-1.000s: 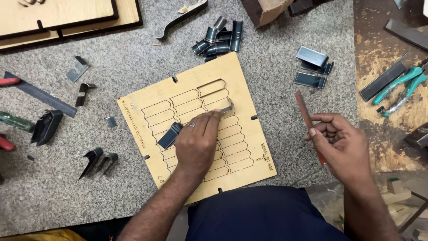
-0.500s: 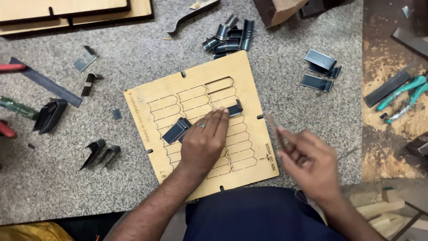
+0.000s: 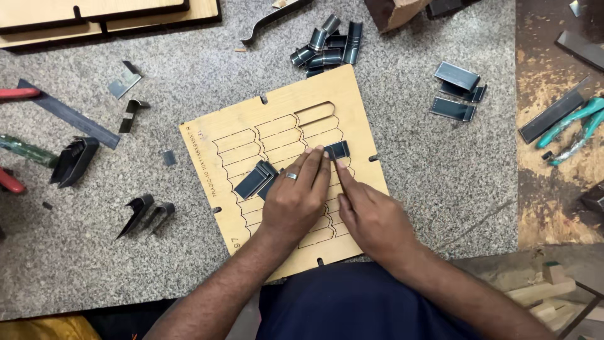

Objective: The person arranges small metal pieces on a wooden board with cutouts, then uses a wooden block to press them into place. They repeatedly pick up and place the metal pieces, occasionally using a small tool to adjust them.

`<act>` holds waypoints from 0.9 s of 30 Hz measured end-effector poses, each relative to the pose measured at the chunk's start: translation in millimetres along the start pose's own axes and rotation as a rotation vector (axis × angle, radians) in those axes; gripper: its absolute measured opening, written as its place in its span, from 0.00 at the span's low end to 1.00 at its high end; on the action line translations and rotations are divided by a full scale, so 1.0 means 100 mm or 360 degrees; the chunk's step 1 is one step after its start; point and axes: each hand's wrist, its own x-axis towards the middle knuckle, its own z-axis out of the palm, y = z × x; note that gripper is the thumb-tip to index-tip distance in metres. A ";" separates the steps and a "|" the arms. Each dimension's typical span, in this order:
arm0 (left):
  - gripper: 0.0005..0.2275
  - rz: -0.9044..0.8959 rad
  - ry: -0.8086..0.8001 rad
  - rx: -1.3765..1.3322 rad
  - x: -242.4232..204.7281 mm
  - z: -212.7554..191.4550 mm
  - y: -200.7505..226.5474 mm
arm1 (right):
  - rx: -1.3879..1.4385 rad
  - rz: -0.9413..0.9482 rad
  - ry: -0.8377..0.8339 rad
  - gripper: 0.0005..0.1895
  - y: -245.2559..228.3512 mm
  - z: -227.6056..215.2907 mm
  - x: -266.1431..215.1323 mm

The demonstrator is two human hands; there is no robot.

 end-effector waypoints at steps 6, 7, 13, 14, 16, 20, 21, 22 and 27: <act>0.09 -0.0023 0.0035 -0.0033 -0.02 0.02 -0.02 | -0.0075 0.0000 -0.0010 0.29 0.04 0.13 0.01; 0.09 -0.0023 0.0041 -0.0039 -0.03 0.02 -0.01 | -0.0088 0.0010 -0.0013 0.28 0.04 0.14 -0.01; 0.07 -0.0030 0.0062 -0.0043 -0.01 0.04 -0.02 | -0.0157 -0.0069 0.0016 0.30 0.09 0.20 -0.04; 0.07 -0.0039 0.0068 -0.0065 -0.01 0.04 -0.02 | -0.0163 -0.0075 0.0005 0.30 0.10 0.21 -0.05; 0.07 -0.0048 0.0063 -0.0063 -0.01 0.05 -0.02 | -0.0164 -0.0063 -0.0015 0.30 0.12 0.22 -0.06; 0.08 -0.0066 0.0047 -0.0078 -0.03 0.05 0.00 | -0.0153 -0.0064 -0.0035 0.29 0.07 0.15 -0.14; 0.08 -0.0054 0.0041 -0.0045 -0.01 0.06 -0.02 | -0.0160 -0.0090 -0.0013 0.29 0.07 0.14 -0.12; 0.07 -0.0043 0.0035 -0.0011 0.00 0.07 -0.03 | -0.0150 -0.0079 -0.0010 0.29 0.06 0.13 -0.10; 0.07 -0.0042 0.0051 -0.0051 -0.02 0.09 -0.02 | -0.0091 -0.0030 -0.0068 0.29 0.08 0.16 -0.07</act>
